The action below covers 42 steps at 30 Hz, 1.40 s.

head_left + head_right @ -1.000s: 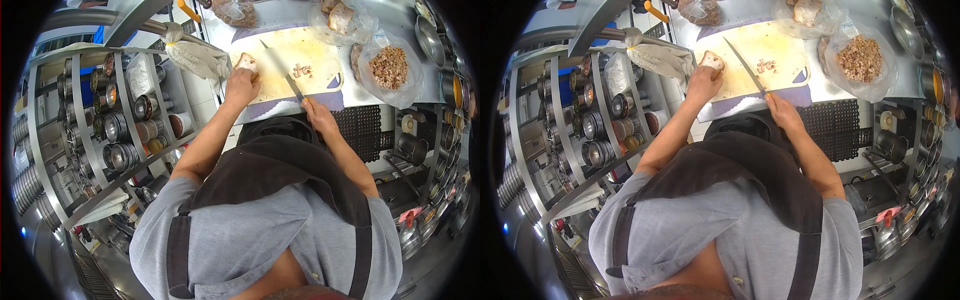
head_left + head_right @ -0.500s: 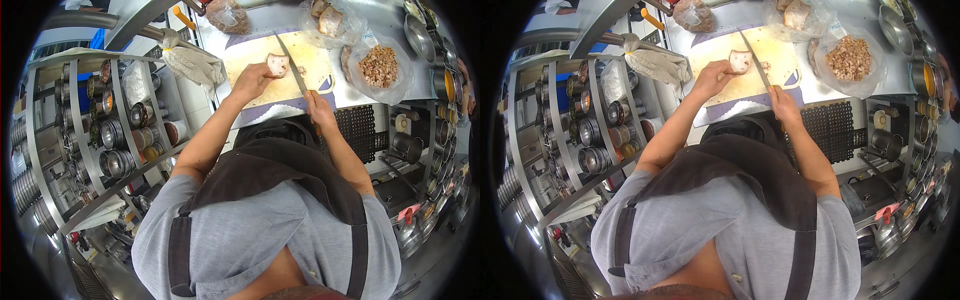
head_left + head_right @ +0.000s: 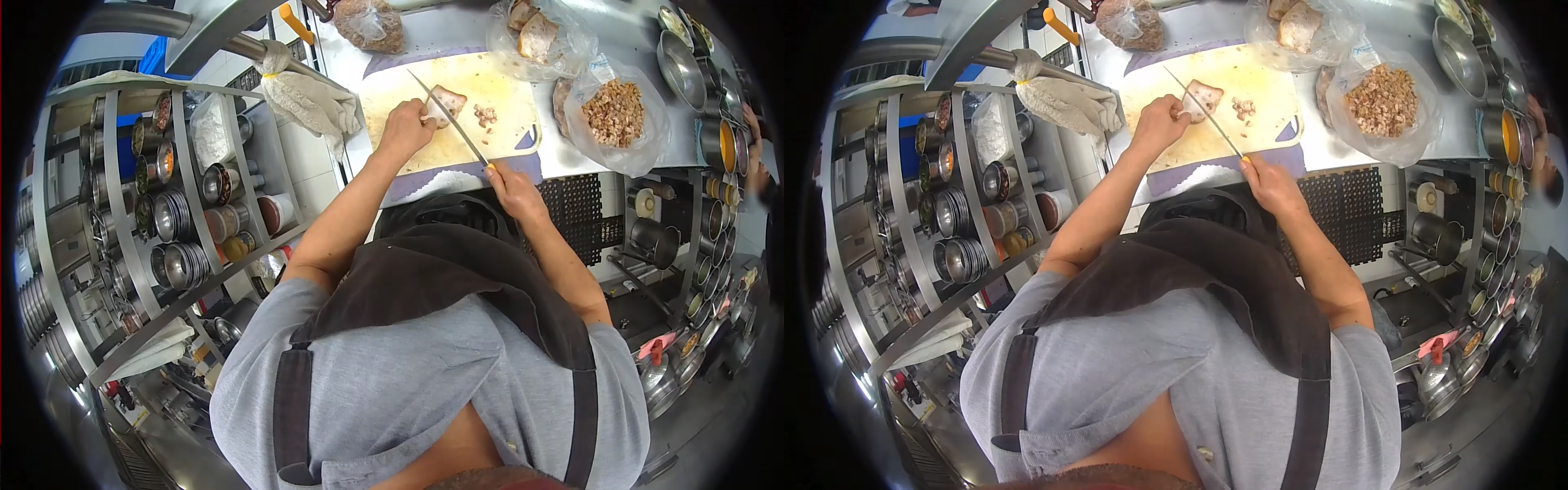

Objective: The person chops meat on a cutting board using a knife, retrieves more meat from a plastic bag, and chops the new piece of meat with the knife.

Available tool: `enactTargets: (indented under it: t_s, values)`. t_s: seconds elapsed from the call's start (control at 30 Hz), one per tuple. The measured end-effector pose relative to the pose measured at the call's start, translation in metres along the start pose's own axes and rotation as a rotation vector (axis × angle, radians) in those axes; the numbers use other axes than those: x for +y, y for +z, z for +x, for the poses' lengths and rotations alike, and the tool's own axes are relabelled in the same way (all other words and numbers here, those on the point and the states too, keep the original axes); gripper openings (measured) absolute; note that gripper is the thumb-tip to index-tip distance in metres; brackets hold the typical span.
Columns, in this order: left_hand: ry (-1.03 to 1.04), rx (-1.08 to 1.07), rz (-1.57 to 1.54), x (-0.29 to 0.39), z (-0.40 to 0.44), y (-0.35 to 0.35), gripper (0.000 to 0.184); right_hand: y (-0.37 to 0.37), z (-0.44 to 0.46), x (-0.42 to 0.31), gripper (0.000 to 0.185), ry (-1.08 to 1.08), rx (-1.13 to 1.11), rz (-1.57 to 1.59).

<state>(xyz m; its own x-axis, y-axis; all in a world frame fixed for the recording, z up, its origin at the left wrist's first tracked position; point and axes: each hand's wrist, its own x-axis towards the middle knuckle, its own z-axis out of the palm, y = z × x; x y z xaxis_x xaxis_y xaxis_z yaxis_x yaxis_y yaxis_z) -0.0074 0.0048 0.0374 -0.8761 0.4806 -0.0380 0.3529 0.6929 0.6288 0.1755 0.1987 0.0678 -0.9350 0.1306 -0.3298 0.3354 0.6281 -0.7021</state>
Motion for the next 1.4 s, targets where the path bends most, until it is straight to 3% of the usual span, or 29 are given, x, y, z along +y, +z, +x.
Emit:
enactTargets:
  t_s: [0.33,0.43,0.8,1.1,1.4]
  values:
    - [0.047,0.08,0.061,0.003,-0.01,-0.001,0.03,-0.011,-0.003,0.006,0.031,-0.131,-0.05,-0.069]
    - [-0.096,-0.028,0.159,0.001,-0.017,-0.001,0.034,-0.012,-0.004,0.006,0.029,-0.134,-0.067,-0.095]
    - [0.15,-0.001,0.127,-0.012,-0.018,0.003,0.039,-0.015,0.018,0.007,0.029,-0.14,-0.128,-0.105]
    - [0.097,-0.026,0.179,-0.033,0.003,-0.009,0.04,0.022,0.088,-0.047,0.035,-0.097,-0.125,-0.147]
    - [0.129,0.059,0.221,-0.031,-0.006,0.002,0.035,0.007,0.031,-0.011,0.037,-0.096,-0.132,-0.11]
